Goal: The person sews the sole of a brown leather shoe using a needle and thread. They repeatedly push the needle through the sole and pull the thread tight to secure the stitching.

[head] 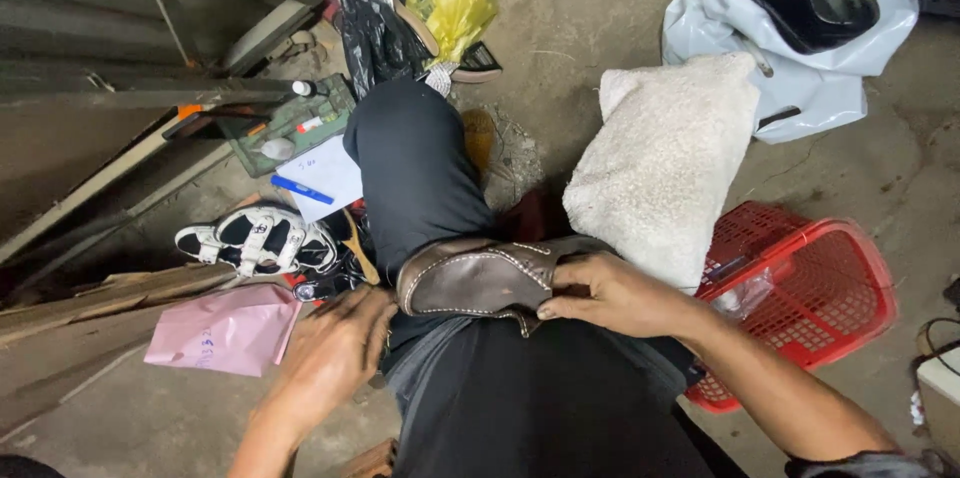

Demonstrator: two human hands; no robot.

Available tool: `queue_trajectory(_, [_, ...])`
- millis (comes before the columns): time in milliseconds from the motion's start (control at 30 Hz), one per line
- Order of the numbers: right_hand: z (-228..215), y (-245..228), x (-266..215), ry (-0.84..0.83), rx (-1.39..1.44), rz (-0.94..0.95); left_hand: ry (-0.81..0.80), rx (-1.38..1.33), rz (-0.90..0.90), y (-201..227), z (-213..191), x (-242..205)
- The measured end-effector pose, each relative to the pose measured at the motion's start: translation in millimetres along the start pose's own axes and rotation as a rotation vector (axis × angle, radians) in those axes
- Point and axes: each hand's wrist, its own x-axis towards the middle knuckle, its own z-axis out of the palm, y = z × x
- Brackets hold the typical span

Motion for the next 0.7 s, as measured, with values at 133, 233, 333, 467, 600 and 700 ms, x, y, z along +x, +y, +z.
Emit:
queue_trajectory(133, [-4, -4, 1, -0.031, 0.102, 0.113, -0.054, 0.034, 0.122, -2, 2, 4])
queue_trajectory(233, [-5, 3, 4, -0.026, 0.125, 0.103, -0.145, -0.043, 0.069, 1, -14, 5])
queue_trajectory(333, [-9, 0, 10, -0.043, 0.168, 0.161, -0.179, -0.061, 0.091, -8, -13, 7])
queue_trajectory(467, [-14, -8, 19, -0.071, 0.247, 0.235, -0.122, -0.03, 0.128, -20, 0, 9])
queue_trajectory(600, [-14, -9, 23, -0.09, 0.255, 0.234, 0.274, 0.281, 0.344, -27, 10, 13])
queue_trajectory(700, [-9, 4, 23, -0.098, 0.282, 0.313, 0.395, 0.289, 0.344, -31, 13, 14])
